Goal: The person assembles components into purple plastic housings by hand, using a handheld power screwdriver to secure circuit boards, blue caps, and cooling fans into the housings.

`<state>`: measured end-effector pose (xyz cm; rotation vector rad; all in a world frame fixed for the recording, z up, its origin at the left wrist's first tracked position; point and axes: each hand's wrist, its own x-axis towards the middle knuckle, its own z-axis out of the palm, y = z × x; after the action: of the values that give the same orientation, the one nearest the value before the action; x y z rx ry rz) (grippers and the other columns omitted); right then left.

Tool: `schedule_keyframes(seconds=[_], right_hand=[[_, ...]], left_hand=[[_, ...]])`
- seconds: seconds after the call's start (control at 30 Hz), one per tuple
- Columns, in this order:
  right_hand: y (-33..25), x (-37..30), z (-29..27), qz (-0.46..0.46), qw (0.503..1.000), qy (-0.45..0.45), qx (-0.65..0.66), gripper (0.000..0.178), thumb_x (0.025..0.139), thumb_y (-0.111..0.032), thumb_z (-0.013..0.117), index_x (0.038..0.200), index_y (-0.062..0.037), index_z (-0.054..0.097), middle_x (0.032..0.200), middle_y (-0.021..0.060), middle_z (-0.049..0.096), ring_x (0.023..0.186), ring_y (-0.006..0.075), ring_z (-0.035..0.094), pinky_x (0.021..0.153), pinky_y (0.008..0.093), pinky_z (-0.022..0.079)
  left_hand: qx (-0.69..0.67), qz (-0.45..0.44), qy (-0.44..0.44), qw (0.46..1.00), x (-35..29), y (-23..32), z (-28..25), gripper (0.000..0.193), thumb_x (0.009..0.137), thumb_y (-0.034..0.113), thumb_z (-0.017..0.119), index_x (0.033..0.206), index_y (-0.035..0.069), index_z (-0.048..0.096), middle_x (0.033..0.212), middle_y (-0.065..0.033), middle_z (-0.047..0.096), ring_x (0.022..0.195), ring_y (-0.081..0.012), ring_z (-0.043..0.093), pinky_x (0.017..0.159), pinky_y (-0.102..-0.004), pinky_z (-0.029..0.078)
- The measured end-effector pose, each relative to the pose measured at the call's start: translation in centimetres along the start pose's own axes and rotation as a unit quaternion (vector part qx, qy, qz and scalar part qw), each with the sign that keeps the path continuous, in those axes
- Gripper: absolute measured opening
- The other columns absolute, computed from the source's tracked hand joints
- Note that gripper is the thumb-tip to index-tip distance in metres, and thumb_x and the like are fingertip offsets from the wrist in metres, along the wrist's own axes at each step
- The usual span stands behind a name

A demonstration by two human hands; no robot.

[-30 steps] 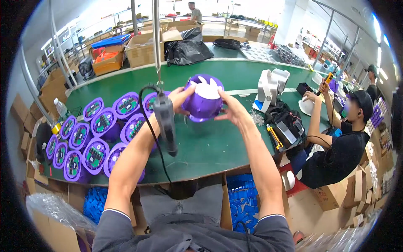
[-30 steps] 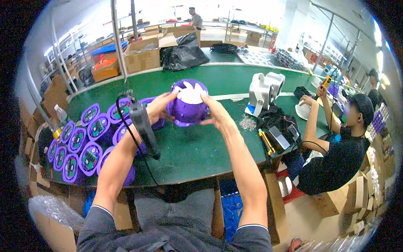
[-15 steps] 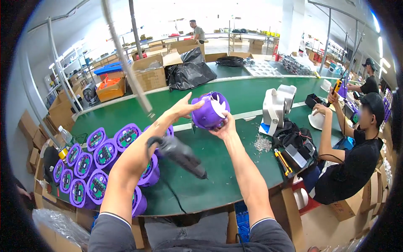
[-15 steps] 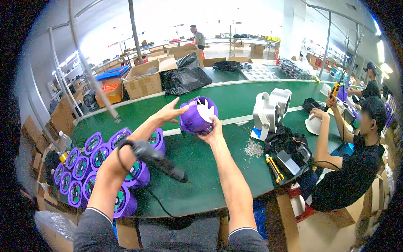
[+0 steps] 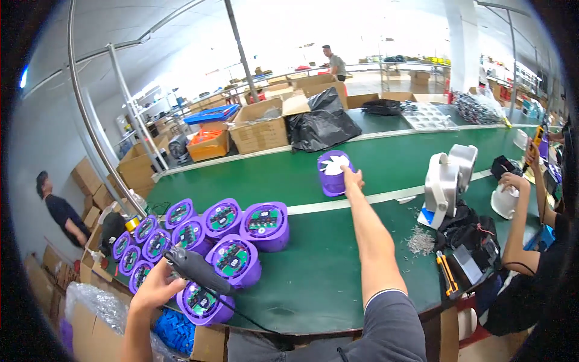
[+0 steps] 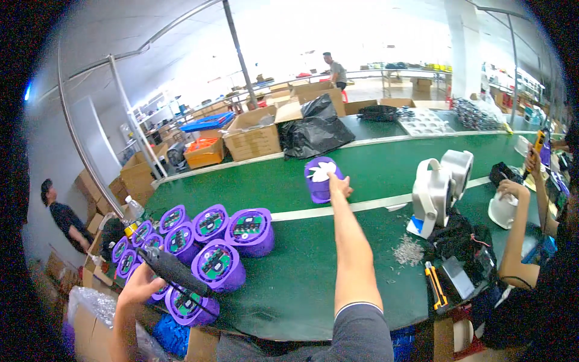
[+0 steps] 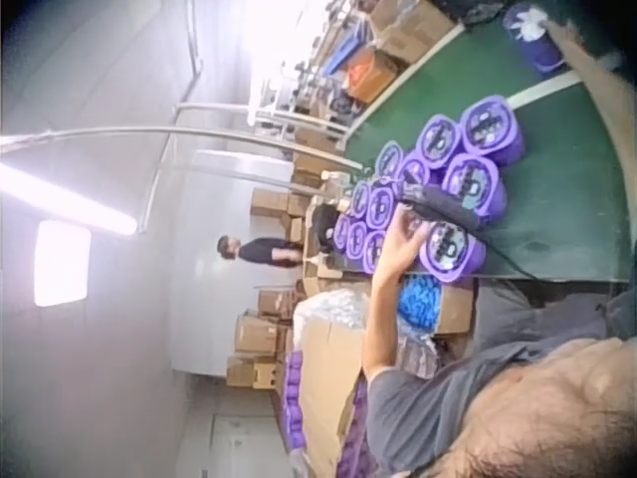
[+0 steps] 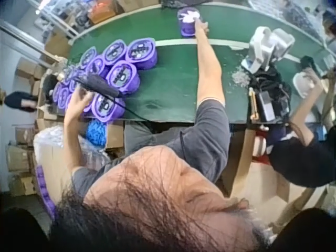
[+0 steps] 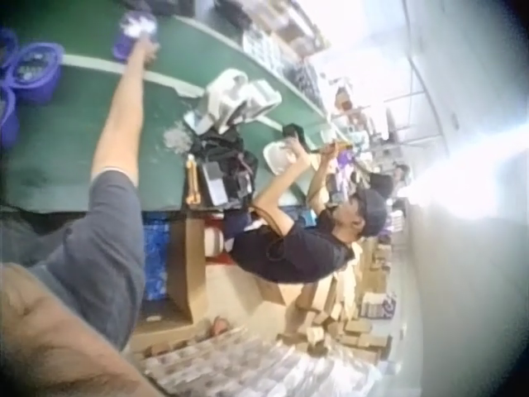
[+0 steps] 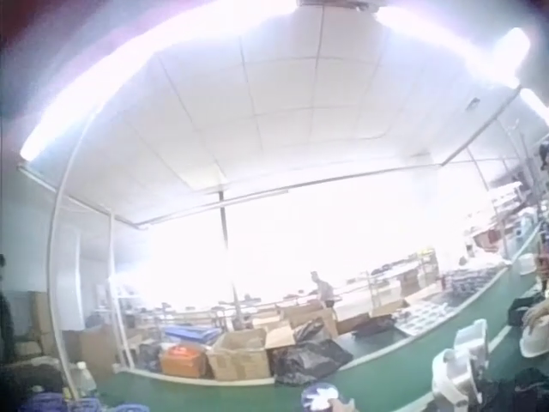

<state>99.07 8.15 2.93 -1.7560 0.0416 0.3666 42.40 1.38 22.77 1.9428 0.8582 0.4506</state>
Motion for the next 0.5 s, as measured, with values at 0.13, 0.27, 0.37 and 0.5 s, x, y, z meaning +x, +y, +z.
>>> schedule_keyframes(seconds=[0.13,0.27,0.37,0.5], right_hand=[[-0.2,1.8,-1.9,-0.078,0.994,0.031,-0.066,0.098,0.062,-0.062,0.062,0.129,0.0011,0.031,0.127,0.0327,0.032,0.122,0.0412,0.028,0.102,0.0438,0.024],[0.0,-7.2,-4.9,-0.382,0.914,-0.064,-0.120,0.072,0.075,-0.042,0.057,0.124,0.0056,0.035,0.126,0.0302,0.035,0.120,0.0385,0.032,0.099,0.0402,0.028],[3.4,-15.0,-9.2,-0.524,0.824,-0.139,-0.167,0.053,0.078,-0.032,0.058,0.118,0.0010,0.046,0.125,0.0275,0.039,0.117,0.0379,0.037,0.098,0.0403,0.030],[8.4,-24.2,-15.1,-0.529,0.781,-0.223,-0.245,0.045,0.077,-0.027,0.060,0.113,-0.0009,0.051,0.124,0.0248,0.041,0.116,0.0375,0.039,0.097,0.0402,0.034]], left_hand=[[-0.069,0.016,0.157,0.985,-8.1,-3.9,-1.3,0.078,0.075,0.025,0.065,0.135,0.003,0.021,0.128,-0.0172,0.038,0.104,-0.0212,0.048,0.080,-0.0317,0.046],[-0.087,0.001,0.205,0.975,-11.5,-5.9,0.9,0.068,0.079,0.027,0.062,0.131,-0.001,0.029,0.120,-0.0180,0.046,0.099,-0.0219,0.052,0.080,-0.0315,0.046],[-0.108,-0.008,0.155,0.982,-10.3,-7.1,3.6,0.059,0.077,0.012,0.057,0.129,-0.002,0.033,0.116,-0.0176,0.050,0.099,-0.0223,0.053,0.083,-0.0320,0.045],[-0.117,0.102,0.026,0.988,-6.3,-6.8,7.2,0.094,0.064,0.030,0.075,0.135,0.001,0.020,0.129,-0.0184,0.039,0.121,-0.0272,0.037,0.097,-0.0393,0.032]])
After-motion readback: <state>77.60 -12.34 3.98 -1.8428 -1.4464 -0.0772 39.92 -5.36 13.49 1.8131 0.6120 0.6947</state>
